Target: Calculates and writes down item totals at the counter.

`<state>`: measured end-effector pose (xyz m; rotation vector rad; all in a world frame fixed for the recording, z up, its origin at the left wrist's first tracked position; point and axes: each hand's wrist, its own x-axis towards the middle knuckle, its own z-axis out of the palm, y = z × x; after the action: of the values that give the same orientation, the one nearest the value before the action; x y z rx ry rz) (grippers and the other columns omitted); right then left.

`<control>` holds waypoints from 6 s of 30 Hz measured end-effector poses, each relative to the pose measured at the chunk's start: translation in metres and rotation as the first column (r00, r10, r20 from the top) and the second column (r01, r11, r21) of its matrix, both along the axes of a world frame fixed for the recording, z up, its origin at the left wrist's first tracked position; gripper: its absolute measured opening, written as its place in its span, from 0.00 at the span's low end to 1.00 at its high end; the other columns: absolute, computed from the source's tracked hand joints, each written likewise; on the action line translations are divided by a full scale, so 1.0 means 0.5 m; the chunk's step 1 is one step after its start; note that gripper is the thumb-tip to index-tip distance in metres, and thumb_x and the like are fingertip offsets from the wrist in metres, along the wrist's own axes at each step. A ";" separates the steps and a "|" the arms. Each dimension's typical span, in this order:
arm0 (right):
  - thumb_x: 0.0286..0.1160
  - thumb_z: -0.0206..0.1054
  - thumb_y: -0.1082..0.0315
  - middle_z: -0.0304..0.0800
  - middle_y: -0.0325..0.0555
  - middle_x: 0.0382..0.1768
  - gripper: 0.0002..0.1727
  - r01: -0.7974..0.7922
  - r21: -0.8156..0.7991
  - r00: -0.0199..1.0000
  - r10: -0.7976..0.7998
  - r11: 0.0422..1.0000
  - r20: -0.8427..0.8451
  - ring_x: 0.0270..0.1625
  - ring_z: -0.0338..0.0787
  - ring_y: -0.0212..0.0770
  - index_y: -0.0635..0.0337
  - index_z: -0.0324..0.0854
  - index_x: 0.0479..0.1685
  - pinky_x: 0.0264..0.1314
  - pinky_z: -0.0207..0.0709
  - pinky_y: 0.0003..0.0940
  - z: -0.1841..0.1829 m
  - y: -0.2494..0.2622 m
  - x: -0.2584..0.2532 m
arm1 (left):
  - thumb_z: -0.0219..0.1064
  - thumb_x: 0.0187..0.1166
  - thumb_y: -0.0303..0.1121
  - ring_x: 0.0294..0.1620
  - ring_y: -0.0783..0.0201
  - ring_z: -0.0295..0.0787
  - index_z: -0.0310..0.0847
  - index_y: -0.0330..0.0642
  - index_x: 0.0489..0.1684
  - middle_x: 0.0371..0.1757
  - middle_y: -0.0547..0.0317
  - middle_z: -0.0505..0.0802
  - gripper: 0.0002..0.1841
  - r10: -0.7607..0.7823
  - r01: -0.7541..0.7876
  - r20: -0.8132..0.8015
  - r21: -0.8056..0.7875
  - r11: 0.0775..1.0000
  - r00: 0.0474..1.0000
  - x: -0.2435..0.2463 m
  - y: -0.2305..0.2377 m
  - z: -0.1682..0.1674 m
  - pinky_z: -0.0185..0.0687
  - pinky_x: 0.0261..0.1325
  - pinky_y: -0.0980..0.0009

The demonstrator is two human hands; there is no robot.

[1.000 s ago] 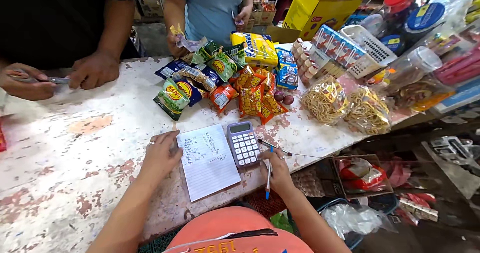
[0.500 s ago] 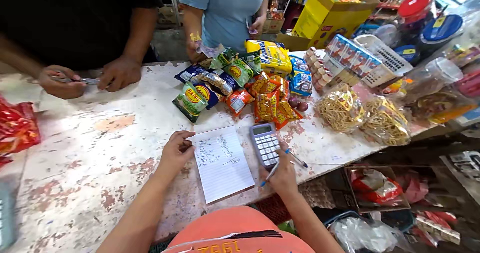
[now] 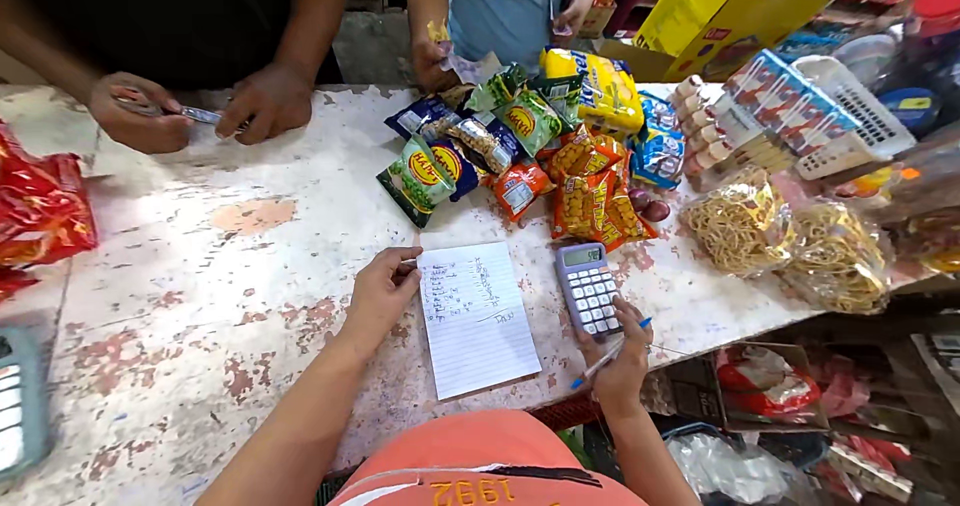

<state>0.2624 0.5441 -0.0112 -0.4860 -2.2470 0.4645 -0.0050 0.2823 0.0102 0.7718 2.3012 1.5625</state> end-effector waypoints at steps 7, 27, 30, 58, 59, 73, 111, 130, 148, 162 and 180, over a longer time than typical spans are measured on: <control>0.90 0.52 0.59 0.92 0.47 0.41 0.23 -0.367 -0.519 0.923 0.372 0.772 -0.099 0.46 0.90 0.34 0.71 0.87 0.45 0.56 0.84 0.36 0.100 -0.073 -0.221 | 0.71 0.76 0.31 0.39 0.65 0.91 0.87 0.36 0.60 0.57 0.46 0.90 0.16 -0.008 -0.002 -0.126 -0.082 0.997 0.992 0.010 0.013 0.000 0.90 0.44 0.68; 0.72 0.71 0.72 0.71 0.35 0.14 0.15 -0.122 -0.633 0.955 0.265 0.765 0.135 0.19 0.70 0.26 0.62 0.75 0.18 0.25 0.65 0.25 0.079 -0.050 -0.377 | 0.72 0.75 0.43 0.59 0.42 0.86 0.90 0.39 0.55 0.55 0.46 0.92 0.19 -0.031 -0.051 -0.324 -0.241 0.969 0.946 0.018 0.019 -0.003 0.77 0.61 0.42; 0.73 0.71 0.73 0.73 0.36 0.14 0.15 -0.083 -0.649 0.964 0.226 0.756 0.139 0.19 0.71 0.26 0.63 0.76 0.19 0.26 0.67 0.25 0.087 -0.055 -0.381 | 0.72 0.76 0.43 0.59 0.42 0.86 0.90 0.39 0.56 0.55 0.46 0.92 0.19 -0.031 -0.052 -0.321 -0.247 0.968 0.947 0.020 0.018 -0.002 0.77 0.62 0.43; 0.71 0.68 0.72 0.73 0.27 0.14 0.15 -0.230 -0.558 0.967 0.250 0.797 -0.041 0.19 0.72 0.20 0.55 0.73 0.16 0.25 0.69 0.20 0.041 -0.035 -0.384 | 0.59 0.87 0.30 0.61 0.42 0.86 0.87 0.38 0.59 0.57 0.45 0.91 0.13 -0.049 -0.030 -0.329 -0.232 0.972 0.943 0.012 0.011 -0.004 0.79 0.62 0.42; 0.71 0.68 0.72 0.73 0.27 0.14 0.16 -0.227 -0.568 0.968 0.247 0.791 -0.043 0.19 0.73 0.20 0.55 0.73 0.15 0.25 0.69 0.20 0.043 -0.035 -0.385 | 0.60 0.86 0.30 0.60 0.42 0.86 0.87 0.37 0.60 0.56 0.45 0.91 0.13 -0.046 -0.029 -0.324 -0.223 0.974 0.945 0.012 0.011 -0.004 0.79 0.62 0.42; 0.70 0.68 0.73 0.70 0.28 0.14 0.15 -0.220 -0.605 0.964 0.265 0.765 -0.015 0.18 0.70 0.21 0.54 0.72 0.16 0.23 0.66 0.20 0.049 -0.026 -0.384 | 0.64 0.84 0.30 0.56 0.50 0.88 0.87 0.40 0.60 0.55 0.50 0.92 0.12 -0.007 -0.035 -0.262 -0.155 0.987 0.965 0.010 0.010 -0.005 0.80 0.60 0.46; 0.75 0.65 0.69 0.90 0.63 0.51 0.12 -0.162 -0.156 0.982 0.175 0.974 0.076 0.44 0.92 0.41 0.68 0.90 0.47 0.43 0.85 0.25 0.017 -0.122 -0.071 | 0.53 0.86 0.42 0.55 0.35 0.87 0.85 0.40 0.68 0.52 0.40 0.91 0.23 -0.200 0.013 -0.394 -0.429 0.903 0.897 0.115 -0.091 0.020 0.82 0.51 0.40; 0.75 0.65 0.68 0.90 0.60 0.51 0.12 -0.160 -0.158 0.977 0.179 0.974 0.112 0.39 0.90 0.38 0.66 0.89 0.47 0.39 0.83 0.24 0.014 -0.115 -0.073 | 0.49 0.86 0.48 0.51 0.37 0.87 0.89 0.53 0.68 0.47 0.43 0.91 0.25 -0.266 0.007 -0.482 -0.475 0.880 0.835 0.108 -0.079 0.001 0.80 0.51 0.43; 0.72 0.67 0.68 0.91 0.59 0.51 0.12 -0.152 -0.158 0.981 0.168 0.976 0.094 0.43 0.92 0.40 0.66 0.90 0.46 0.43 0.86 0.27 0.014 -0.116 -0.076 | 0.48 0.84 0.48 0.50 0.39 0.88 0.88 0.54 0.70 0.46 0.47 0.92 0.26 -0.275 0.045 -0.465 -0.446 0.894 0.842 0.086 -0.083 0.001 0.81 0.46 0.43; 0.74 0.66 0.68 0.91 0.57 0.51 0.11 -0.167 -0.167 0.981 0.180 0.972 0.068 0.42 0.92 0.39 0.64 0.90 0.46 0.42 0.86 0.28 0.011 -0.116 -0.073 | 0.68 0.80 0.50 0.72 0.30 0.75 0.76 0.47 0.81 0.71 0.33 0.81 0.31 -0.309 0.065 -0.256 -0.665 0.744 0.916 0.084 0.005 0.081 0.73 0.65 0.34; 0.71 0.66 0.72 0.90 0.58 0.47 0.12 -0.207 -0.295 0.978 0.208 0.933 -0.029 0.42 0.90 0.35 0.69 0.89 0.47 0.41 0.84 0.24 0.015 -0.104 -0.070 | 0.66 0.81 0.31 0.57 0.42 0.89 0.92 0.39 0.51 0.53 0.44 0.93 0.10 -0.046 -0.055 -0.382 -0.249 0.967 0.923 -0.047 -0.042 -0.007 0.81 0.61 0.44</control>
<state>0.2275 0.4922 -0.0038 -0.3999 -2.2505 0.9215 -0.0286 0.2614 0.0065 1.0834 2.7099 1.1563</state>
